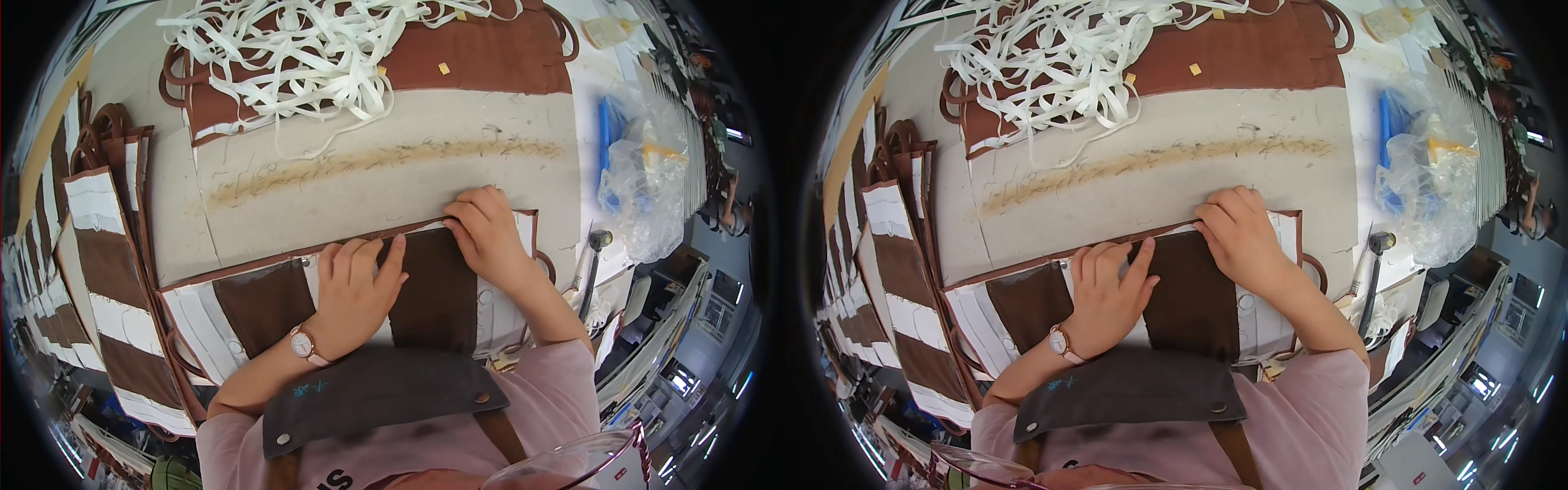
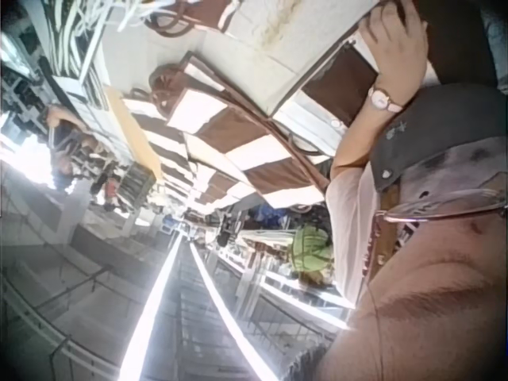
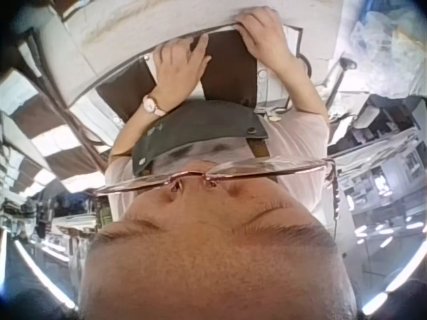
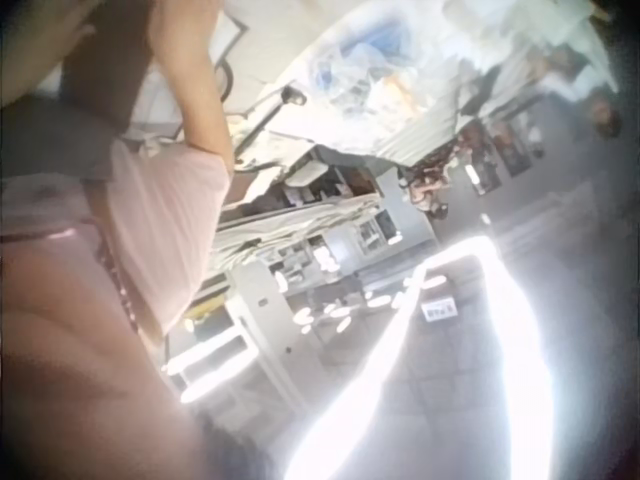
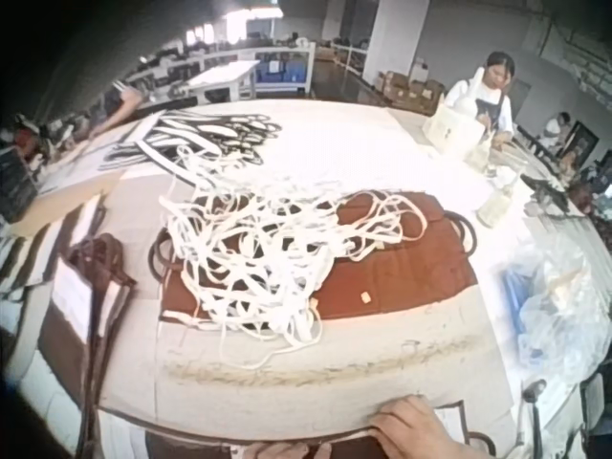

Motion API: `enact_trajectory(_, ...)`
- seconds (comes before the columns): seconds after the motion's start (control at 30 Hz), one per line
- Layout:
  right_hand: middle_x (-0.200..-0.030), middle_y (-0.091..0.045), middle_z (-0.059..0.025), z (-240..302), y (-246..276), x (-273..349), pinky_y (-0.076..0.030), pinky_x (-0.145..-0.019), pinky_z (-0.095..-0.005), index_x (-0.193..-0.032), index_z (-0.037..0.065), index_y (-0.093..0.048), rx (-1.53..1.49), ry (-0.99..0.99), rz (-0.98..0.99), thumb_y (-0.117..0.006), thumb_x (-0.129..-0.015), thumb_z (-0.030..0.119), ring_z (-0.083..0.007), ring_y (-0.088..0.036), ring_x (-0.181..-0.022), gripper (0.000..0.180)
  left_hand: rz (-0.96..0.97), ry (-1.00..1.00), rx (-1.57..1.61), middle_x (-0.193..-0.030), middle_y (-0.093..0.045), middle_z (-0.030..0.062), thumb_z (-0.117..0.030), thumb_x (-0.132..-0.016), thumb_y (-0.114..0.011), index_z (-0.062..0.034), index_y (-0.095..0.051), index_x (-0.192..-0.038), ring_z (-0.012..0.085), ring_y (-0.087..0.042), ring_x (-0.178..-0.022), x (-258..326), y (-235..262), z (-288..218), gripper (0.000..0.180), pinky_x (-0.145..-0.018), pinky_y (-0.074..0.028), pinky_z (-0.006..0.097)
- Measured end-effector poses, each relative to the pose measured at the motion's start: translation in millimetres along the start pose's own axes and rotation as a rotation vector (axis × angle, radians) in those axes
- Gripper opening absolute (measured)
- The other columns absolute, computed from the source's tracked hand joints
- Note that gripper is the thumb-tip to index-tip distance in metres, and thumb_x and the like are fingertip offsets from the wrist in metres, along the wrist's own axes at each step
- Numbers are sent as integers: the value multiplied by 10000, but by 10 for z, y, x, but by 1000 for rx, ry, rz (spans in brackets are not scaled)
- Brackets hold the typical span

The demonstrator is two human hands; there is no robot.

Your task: The person attaches white elastic straps to brown and white striped fabric bags. They thread the elastic through metal grommets on the bag edges, pull it taut, and secure it by folding the fabric over the strap. The person uses a small metal tool to assist in pulling the elastic through the grommets.

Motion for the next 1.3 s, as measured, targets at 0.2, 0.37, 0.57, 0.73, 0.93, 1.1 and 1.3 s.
enact_trajectory(0.2, -981, -563, -102, 149, -79, -72, -419, -841, -424, -1001, 41, -624, -9, 84, 6, -677, -732, -19, -307, -541, -944, 281, 114, -11, 52, -1148, -499, 105, -363, -826, -746, -116, -564, -1410, 278, -491, -1089, -98, -105, -101, 659, -957, -388, 464)
enact_trajectory(0.37, -974, -565, -102, 70, -89, -83, -418, -838, -422, -1001, 40, -625, -21, 120, 30, -662, -706, -35, -310, -544, -936, 306, 101, -5, 31, -1116, -489, 96, -375, -821, -750, -118, -558, -1419, 265, -486, -1054, -166, -114, -101, 679, -929, -380, 447)
enact_trajectory(0.57, -983, -573, -99, 7, 189, -25, -420, -819, -422, -991, 42, -629, 12, 69, -116, -670, -727, -32, -305, -548, -914, 277, 92, 5, 38, -1119, -482, 89, -372, -812, -757, -118, -558, -1421, 259, -480, -1055, -153, -119, -78, 690, -910, -376, 434)
enact_trajectory(0.73, -982, -571, -87, 152, 65, 75, -435, -846, -425, -989, 49, -628, 146, 77, -48, -693, -733, 20, -286, -560, -910, 266, 89, 4, 48, -1121, -481, 89, -372, -807, -761, -115, -556, -1426, 259, -479, -1058, -145, -117, -78, 701, -913, -374, 438)
enact_trajectory(0.93, -985, -559, -75, 138, 30, 150, -434, -860, -428, -969, 62, -631, 283, 144, -127, -707, -707, 56, -259, -556, -938, 273, 90, -2, 50, -1116, -481, 89, -365, -808, -763, -111, -558, -1425, 261, -479, -1060, -152, -115, -87, 698, -920, -375, 445)
enact_trajectory(1.1, -999, -564, -80, 55, 60, 117, -427, -855, -433, -984, 61, -626, 128, 59, -88, -730, -731, 53, -274, -553, -934, 274, 93, 11, 56, -1111, -482, 91, -362, -810, -763, -109, -558, -1421, 261, -485, -1053, -159, -94, -77, 692, -910, -380, 442)
enact_trajectory(1.3, -1022, -565, -92, 46, 33, -8, -407, -841, -433, -1019, 55, -616, 17, -4, -75, -708, -767, 0, -305, -531, -976, 274, 82, 13, 52, -1098, -486, 91, -351, -808, -764, -96, -569, -1402, 257, -490, -1036, -176, -82, -76, 675, -893, -382, 436)
Point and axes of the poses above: each hand's wrist, its own x-axis away from the middle knuckle, its own y-axis out of the back of the hand, z = x × y, the point moved 9 cm from there along -x, towards the middle knuckle
